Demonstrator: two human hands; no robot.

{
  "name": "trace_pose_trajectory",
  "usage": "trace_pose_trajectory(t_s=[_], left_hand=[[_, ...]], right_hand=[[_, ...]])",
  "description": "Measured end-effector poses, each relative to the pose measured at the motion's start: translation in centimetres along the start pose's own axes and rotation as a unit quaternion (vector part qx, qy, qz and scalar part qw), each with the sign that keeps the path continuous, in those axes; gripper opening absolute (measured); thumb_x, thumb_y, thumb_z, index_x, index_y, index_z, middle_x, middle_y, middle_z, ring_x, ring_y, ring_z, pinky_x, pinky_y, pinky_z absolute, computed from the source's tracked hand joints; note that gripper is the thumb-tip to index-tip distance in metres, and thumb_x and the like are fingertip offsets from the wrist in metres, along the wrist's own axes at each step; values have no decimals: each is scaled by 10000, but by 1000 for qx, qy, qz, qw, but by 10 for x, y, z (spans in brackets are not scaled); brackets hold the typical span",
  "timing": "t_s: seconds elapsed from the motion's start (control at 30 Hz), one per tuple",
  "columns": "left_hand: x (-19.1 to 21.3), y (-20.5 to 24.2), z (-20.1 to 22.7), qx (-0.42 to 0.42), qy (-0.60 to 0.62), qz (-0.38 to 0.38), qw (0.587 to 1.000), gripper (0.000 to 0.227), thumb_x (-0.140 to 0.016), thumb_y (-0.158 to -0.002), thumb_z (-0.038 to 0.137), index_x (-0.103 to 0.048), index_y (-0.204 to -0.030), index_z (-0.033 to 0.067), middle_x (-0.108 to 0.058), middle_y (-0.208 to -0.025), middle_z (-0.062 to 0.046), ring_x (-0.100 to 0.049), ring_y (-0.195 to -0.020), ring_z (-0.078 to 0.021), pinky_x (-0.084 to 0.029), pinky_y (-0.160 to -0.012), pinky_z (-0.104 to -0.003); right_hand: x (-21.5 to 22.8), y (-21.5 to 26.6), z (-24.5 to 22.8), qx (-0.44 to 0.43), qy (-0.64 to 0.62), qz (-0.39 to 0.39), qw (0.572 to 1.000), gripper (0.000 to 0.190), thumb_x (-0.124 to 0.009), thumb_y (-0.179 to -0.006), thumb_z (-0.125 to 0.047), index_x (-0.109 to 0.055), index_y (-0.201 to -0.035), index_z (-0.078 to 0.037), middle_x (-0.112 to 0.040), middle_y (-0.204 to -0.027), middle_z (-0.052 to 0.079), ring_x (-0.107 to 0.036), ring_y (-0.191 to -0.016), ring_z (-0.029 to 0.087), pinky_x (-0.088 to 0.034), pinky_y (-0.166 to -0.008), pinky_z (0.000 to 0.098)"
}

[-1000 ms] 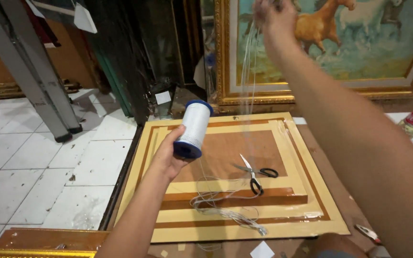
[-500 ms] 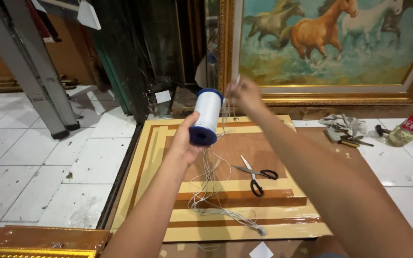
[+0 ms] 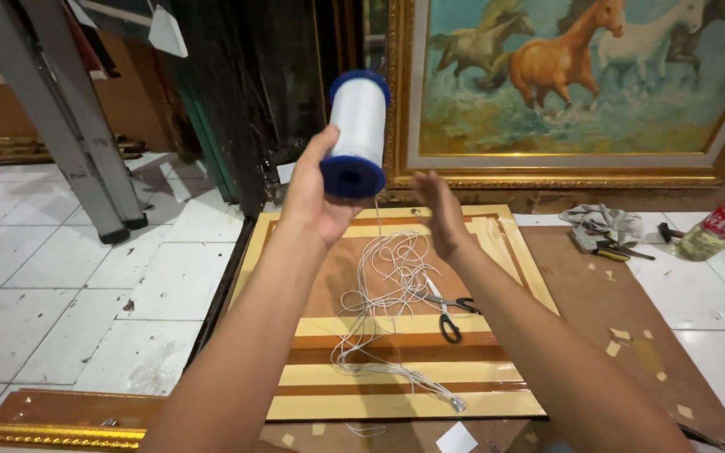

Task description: Measuring, cutting, and attaching hanging string to the back of a wooden picture frame.

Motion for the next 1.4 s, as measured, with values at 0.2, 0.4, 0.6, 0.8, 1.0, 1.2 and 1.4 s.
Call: trace_pose_trajectory(t_s=[0.2,0.4,0.6,0.8,1.0,1.2,1.4], left_hand=[[-2,-35,49,-231,-113,97,962,597,-1009,-782,418,-635,-1198,211,-680,-1069,-102,-755,-869,-282,-674,-610,-421],[22,-20,69,-344,-673,80,650,722,-1077,-609,489,-723,-1208,296,-790,-1175,-44,-767,-1188,-357,-617,-979,-486],[-15,-9,-137,10,-617,-144,774,733,-1027,-597,394,-811,-1276,224,-775,-1274,-156,-751,-1261,-348,-589,-1060,-460],[-70,-94,-399,133,-465,-182,856,744,-961,-791,485,-681,-1377,124,-697,-1312,-193,-717,-1228,-441,-652,-830,-681],[-117,-13,-529,275,-287,-161,903,1209,-589,-1004,779,-38,-1828,88,-264,-1828,-305,-336,-1652,-541,-240,-1356,-644],[-92,11,-657,407,-65,-149,899,376,-594,-1066,562,-462,-1262,269,-567,-1241,47,-527,-1124,-171,-344,-953,-375],[-68,67,-718,423,-150,-101,888,595,-682,-1001,487,-650,-1498,162,-681,-1541,-78,-613,-1405,-306,-441,-1157,-396]], right_hand=[[-33,82,-18,-74,-17,-444,893,649,-781,-1032,-302,-555,-1560,-1,-700,-775,57,-621,-526,105,-679,-905,472],[136,6,-66,20,63,-37,997,256,-772,-955,-232,-777,-1200,-161,-549,-781,-23,-538,-597,141,-497,-596,334],[202,38,-122,21,59,72,995,338,-796,-933,-410,-769,-1175,-175,-420,-645,-30,-527,-523,174,-432,-513,294],[284,149,-105,-99,555,-140,814,896,-1052,-658,-499,-810,-1484,-252,-856,-1355,104,-787,-1260,315,-579,-1116,468],[467,217,-58,-211,616,82,755,1018,-850,-716,-844,-785,-1501,-198,-824,-1405,213,-708,-1405,448,-543,-1188,545],[583,276,29,-270,710,201,618,1074,-778,-683,-1025,-683,-1576,-436,-861,-1331,39,-780,-1321,324,-644,-1055,479],[606,297,86,-291,681,188,645,950,-930,-758,-728,-602,-1610,-465,-843,-1366,48,-764,-1344,334,-653,-1108,489]])
Point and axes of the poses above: each hand's wrist, its own y-axis away from the middle knuckle, its own x-axis out of the back of the hand, z = x × y, the point moved 6 cm from there along -y, towards the middle knuckle
